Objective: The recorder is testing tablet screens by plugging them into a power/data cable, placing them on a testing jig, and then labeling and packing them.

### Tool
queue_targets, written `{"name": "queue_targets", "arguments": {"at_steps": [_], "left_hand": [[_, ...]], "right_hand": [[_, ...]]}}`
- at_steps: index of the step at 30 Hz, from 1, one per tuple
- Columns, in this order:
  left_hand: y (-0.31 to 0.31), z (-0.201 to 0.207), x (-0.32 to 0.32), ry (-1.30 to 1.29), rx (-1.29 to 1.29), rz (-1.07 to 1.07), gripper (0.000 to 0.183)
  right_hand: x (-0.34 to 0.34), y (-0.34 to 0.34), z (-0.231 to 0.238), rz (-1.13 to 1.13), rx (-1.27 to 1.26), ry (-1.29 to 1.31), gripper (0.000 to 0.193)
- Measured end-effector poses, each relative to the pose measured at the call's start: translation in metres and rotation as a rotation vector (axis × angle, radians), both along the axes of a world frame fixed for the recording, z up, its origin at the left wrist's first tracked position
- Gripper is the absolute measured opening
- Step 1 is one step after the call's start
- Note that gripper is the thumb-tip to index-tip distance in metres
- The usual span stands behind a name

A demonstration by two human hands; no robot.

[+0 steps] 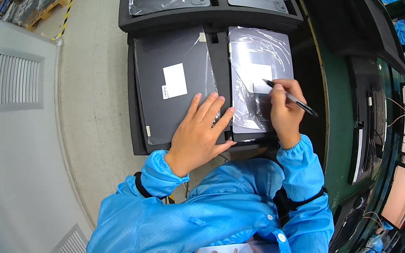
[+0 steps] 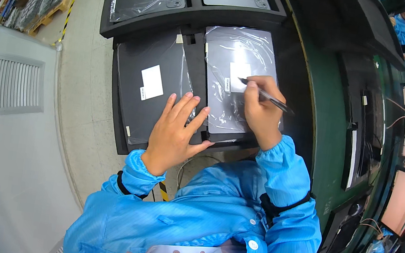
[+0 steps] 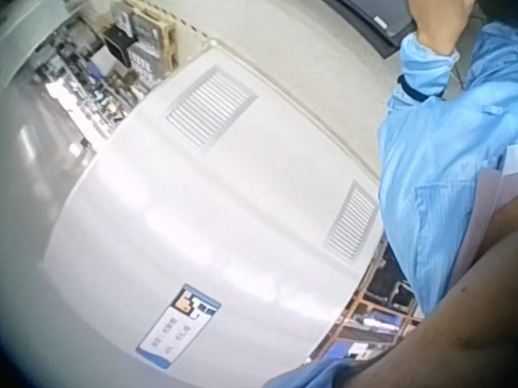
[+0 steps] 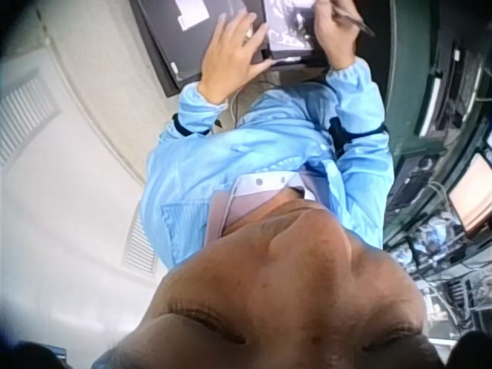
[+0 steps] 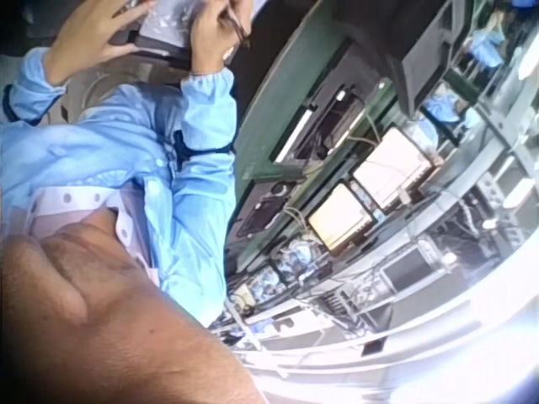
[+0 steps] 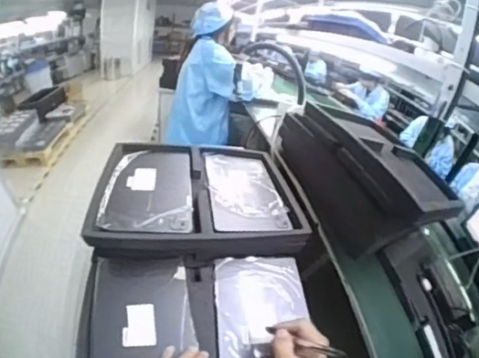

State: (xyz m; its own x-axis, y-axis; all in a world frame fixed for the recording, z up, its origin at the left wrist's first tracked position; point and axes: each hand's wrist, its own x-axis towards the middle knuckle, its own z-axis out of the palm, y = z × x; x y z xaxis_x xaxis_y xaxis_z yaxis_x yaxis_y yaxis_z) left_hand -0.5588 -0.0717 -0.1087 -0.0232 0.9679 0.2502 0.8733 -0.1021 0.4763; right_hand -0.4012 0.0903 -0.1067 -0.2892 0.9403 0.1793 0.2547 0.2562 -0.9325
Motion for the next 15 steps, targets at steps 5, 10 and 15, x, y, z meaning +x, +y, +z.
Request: {"name": "queue_targets", "arguments": {"at_steps": [5, 10, 15], "left_hand": [[-0.004, -0.005, -0.001, -0.097, 0.044, -0.014, 0.072], [-0.014, -0.017, -0.002, -0.061, 0.108, 0.019, 0.061], [-0.019, -0.025, -0.002, -0.105, 0.135, -0.026, 0.047]], "right_hand": [[-0.039, -0.029, 0.013, 0.318, 0.024, -0.072, 0.015], [-0.105, -0.051, 0.013, 0.589, -0.061, -0.116, 0.017], [-0.127, -0.055, 0.011, 0.627, -0.094, -0.219, 0.02]]}}
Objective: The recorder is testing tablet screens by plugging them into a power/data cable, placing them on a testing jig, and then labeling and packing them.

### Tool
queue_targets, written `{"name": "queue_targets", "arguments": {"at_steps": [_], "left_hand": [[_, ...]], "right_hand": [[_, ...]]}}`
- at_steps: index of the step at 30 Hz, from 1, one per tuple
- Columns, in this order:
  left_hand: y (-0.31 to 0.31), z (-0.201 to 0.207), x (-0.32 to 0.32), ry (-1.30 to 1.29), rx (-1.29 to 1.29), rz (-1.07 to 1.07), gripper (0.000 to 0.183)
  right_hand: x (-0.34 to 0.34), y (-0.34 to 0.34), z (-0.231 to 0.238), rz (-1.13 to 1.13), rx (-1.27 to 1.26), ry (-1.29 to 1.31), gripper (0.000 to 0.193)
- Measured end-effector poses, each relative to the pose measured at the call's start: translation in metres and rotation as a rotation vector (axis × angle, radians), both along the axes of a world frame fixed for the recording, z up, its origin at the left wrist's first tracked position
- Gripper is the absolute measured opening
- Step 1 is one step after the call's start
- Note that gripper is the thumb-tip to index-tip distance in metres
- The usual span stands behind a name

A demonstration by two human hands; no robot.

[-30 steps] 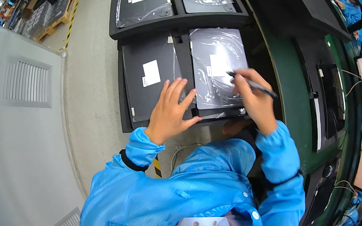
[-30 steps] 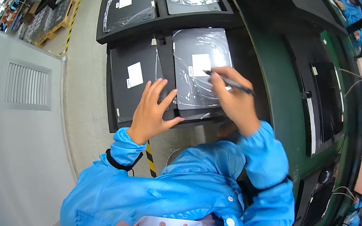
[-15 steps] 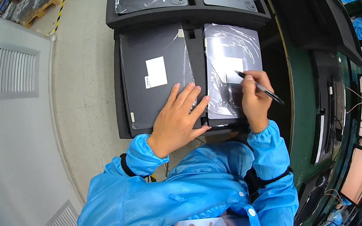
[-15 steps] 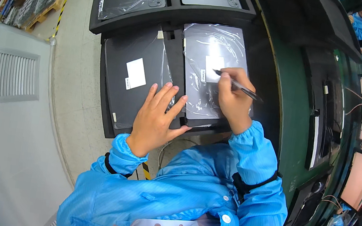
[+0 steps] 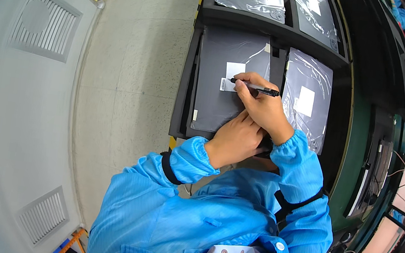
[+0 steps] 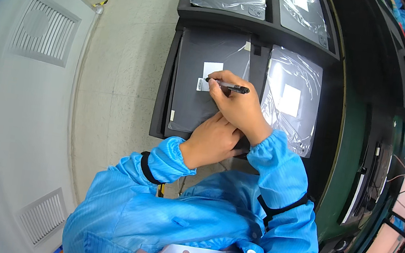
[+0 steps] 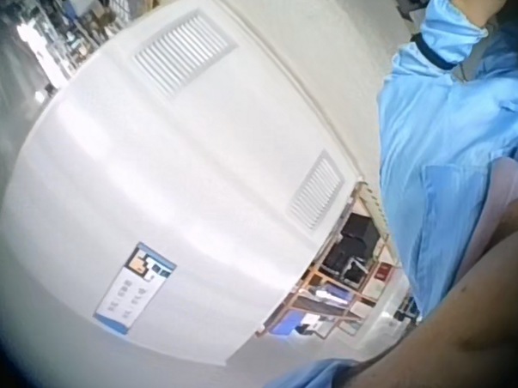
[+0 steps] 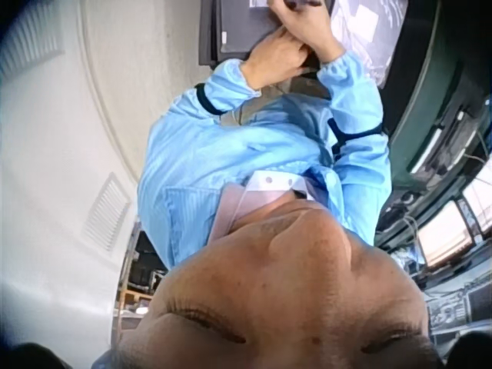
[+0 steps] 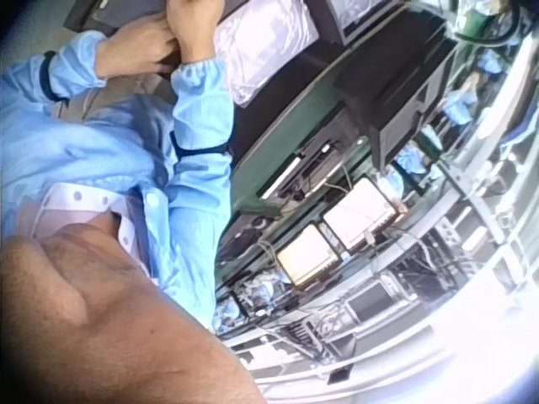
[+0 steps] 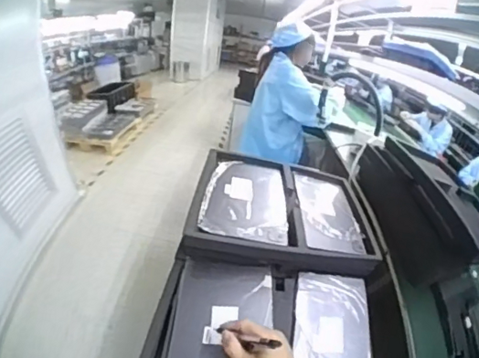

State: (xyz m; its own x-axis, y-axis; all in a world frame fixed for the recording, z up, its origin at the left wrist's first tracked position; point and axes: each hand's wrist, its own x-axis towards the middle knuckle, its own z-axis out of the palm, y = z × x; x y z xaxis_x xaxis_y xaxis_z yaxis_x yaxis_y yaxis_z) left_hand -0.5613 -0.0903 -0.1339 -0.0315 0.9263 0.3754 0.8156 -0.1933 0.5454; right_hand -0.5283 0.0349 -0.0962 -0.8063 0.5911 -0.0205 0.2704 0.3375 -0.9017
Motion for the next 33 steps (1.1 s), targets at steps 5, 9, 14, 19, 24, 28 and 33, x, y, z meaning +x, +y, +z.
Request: {"name": "queue_targets", "arguments": {"at_steps": [5, 9, 14, 19, 24, 28, 33], "left_hand": [[-0.002, -0.002, 0.0, 0.04, -0.006, 0.004, 0.047], [-0.003, 0.0, 0.001, 0.035, -0.037, 0.008, 0.049], [0.001, 0.007, 0.0, -0.002, -0.057, 0.013, 0.064], [0.011, 0.02, 0.003, 0.015, -0.025, -0.021, 0.08], [0.015, 0.035, 0.043, 0.001, 0.265, -0.012, 0.068], [0.025, 0.041, 0.115, -0.296, 0.258, -0.37, 0.039], [0.114, 0.085, 0.171, -0.734, 0.217, -0.248, 0.04]], "right_hand": [[0.001, -0.001, -0.005, 0.062, 0.055, 0.053, 0.022], [0.002, 0.0, -0.006, 0.076, 0.099, 0.042, 0.019], [0.021, -0.001, 0.002, -0.084, 0.061, 0.092, 0.019], [0.116, 0.006, 0.039, -0.14, 0.405, 0.252, 0.033], [0.3, -0.012, 0.105, -0.491, 0.835, -0.312, 0.021], [0.428, -0.06, 0.119, -0.737, 0.783, -0.78, 0.02], [0.469, -0.083, 0.093, -0.824, 0.888, -0.851, 0.022]]}}
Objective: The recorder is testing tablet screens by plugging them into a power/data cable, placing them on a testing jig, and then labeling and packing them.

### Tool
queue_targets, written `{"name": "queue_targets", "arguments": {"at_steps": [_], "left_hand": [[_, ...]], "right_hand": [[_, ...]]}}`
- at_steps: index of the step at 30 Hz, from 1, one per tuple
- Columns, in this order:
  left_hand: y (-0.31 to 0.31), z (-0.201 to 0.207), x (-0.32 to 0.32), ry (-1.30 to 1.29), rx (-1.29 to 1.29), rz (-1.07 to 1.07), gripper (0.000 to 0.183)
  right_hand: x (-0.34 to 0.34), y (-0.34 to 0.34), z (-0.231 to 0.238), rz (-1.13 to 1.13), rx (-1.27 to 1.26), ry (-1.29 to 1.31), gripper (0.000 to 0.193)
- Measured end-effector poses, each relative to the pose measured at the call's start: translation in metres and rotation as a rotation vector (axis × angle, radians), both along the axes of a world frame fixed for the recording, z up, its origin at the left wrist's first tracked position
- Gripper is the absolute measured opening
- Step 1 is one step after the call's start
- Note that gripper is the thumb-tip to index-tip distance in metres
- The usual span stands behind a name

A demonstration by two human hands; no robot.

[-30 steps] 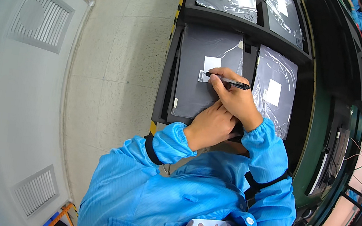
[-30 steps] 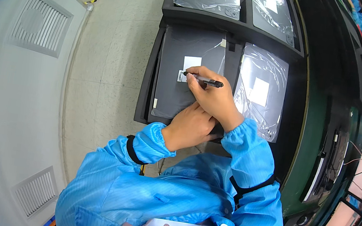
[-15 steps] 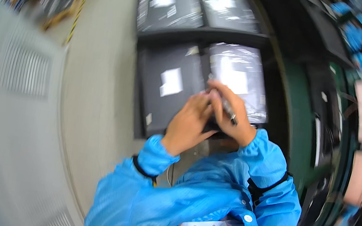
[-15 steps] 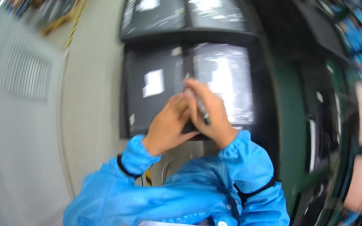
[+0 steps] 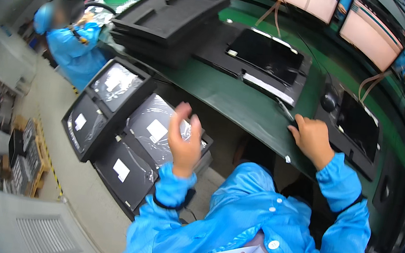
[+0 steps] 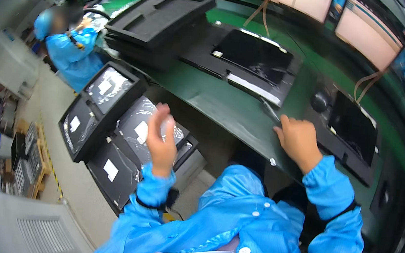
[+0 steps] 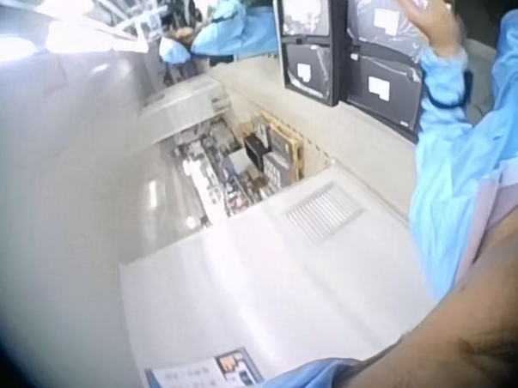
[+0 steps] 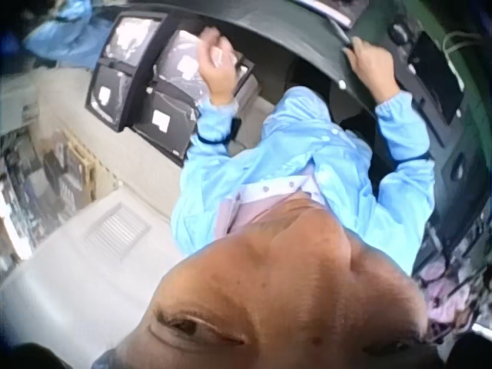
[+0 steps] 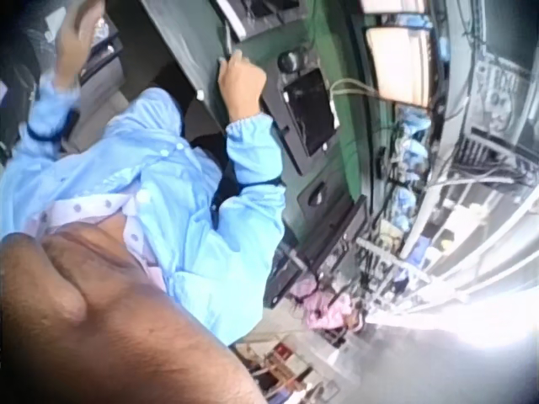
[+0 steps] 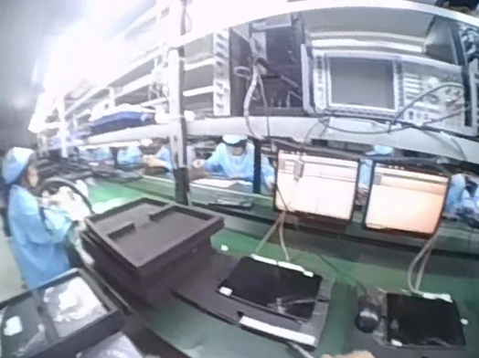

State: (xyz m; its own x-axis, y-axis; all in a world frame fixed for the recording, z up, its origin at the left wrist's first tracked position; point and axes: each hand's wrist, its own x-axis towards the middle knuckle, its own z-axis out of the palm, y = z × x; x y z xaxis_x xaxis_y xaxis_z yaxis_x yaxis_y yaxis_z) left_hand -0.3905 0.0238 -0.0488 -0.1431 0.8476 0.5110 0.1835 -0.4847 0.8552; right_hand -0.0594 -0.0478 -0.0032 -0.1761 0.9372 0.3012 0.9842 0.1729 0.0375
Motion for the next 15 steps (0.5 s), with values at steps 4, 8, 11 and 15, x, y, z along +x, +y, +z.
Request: {"name": "queue_targets", "arguments": {"at_steps": [4, 8, 11, 15], "left_hand": [[0.155, 0.069, -0.023, -0.354, -0.324, 0.099, 0.088], [0.232, 0.109, -0.036, -0.305, -0.611, 0.08, 0.053], [0.22, 0.123, -0.03, -0.383, -0.522, 0.072, 0.037], [0.119, 0.093, 0.005, -0.632, -0.078, 0.18, 0.044]], "right_hand": [[-0.022, -0.016, -0.004, 0.045, 0.146, 0.047, 0.022], [-0.045, -0.035, 0.0, 0.289, 0.101, 0.238, 0.023], [-0.051, -0.032, 0.001, 0.355, 0.107, 0.307, 0.021], [-0.058, -0.016, 0.003, 0.412, 0.156, 0.414, 0.022]]}}
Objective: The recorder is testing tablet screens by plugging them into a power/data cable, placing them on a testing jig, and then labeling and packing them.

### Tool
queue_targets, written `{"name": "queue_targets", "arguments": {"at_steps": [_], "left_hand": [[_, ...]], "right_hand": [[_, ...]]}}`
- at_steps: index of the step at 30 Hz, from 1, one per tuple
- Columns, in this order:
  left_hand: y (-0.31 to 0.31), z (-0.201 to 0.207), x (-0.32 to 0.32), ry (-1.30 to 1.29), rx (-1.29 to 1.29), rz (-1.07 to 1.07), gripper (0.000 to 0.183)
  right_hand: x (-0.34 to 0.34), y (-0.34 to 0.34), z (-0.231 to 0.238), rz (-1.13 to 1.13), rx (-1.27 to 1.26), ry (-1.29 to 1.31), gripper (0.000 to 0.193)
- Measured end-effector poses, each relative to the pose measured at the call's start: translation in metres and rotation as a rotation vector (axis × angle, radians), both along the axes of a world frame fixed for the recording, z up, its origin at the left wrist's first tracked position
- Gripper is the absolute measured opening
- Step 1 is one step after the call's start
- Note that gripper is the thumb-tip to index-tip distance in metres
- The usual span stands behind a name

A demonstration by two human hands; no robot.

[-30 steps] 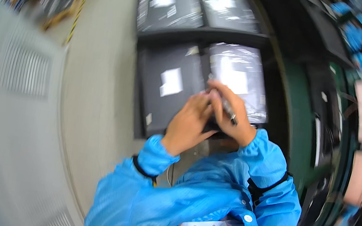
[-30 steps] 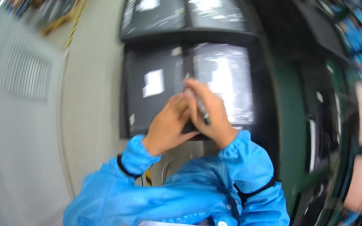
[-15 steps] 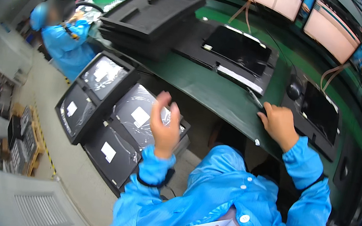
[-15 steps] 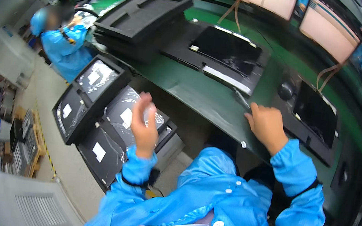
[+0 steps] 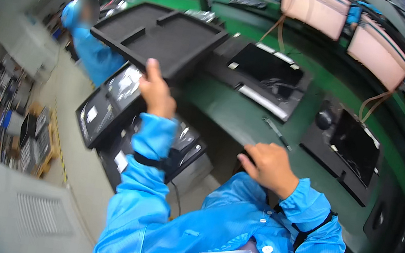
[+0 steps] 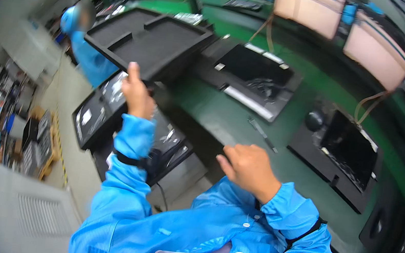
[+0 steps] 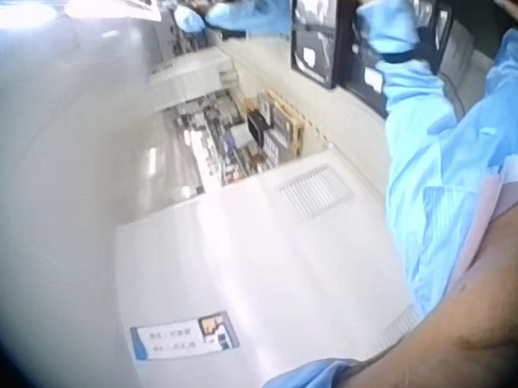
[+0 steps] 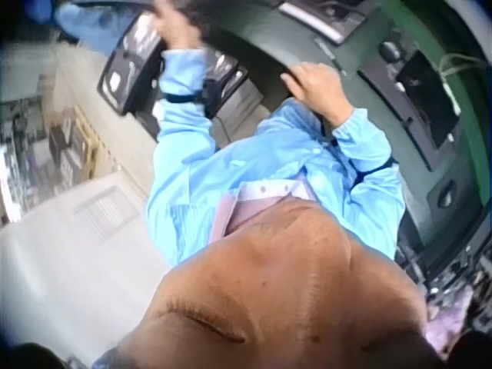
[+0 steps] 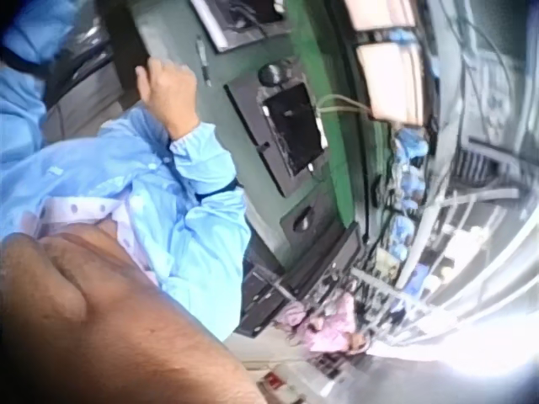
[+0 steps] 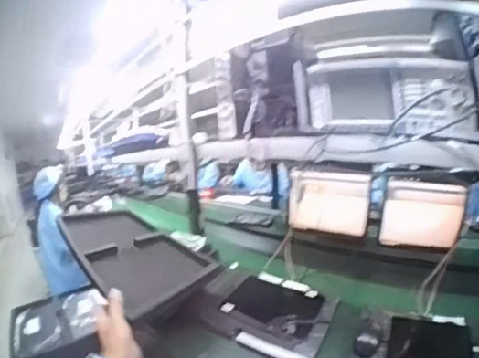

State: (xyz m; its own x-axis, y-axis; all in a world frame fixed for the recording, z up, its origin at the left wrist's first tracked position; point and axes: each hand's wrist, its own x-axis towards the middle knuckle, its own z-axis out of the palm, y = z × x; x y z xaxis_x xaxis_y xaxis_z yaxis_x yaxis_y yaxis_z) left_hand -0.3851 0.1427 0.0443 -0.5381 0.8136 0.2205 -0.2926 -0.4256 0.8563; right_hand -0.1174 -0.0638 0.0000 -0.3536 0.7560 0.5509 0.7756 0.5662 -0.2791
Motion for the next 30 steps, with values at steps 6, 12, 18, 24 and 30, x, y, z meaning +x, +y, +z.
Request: {"name": "queue_targets", "arguments": {"at_steps": [6, 12, 18, 24, 30], "left_hand": [[-0.193, -0.087, 0.056, -0.244, -0.227, -0.33, 0.044], [-0.22, -0.14, 0.049, -0.411, -0.497, -0.253, 0.052], [-0.213, -0.153, 0.062, -0.692, -0.532, -0.331, 0.047], [-0.204, -0.153, 0.048, -0.891, -0.497, -0.413, 0.028], [-0.174, -0.153, 0.019, -0.781, -0.505, -0.459, 0.063]], "right_hand": [[-0.018, -0.001, 0.002, 0.014, -0.05, 0.063, 0.022], [-0.017, -0.007, -0.01, 0.038, -0.12, 0.037, 0.023], [-0.017, -0.007, -0.016, 0.01, -0.126, 0.036, 0.022], [-0.014, -0.009, -0.023, 0.002, -0.146, -0.01, 0.022], [0.011, -0.025, -0.019, 0.06, -0.114, -0.043, 0.02]]}}
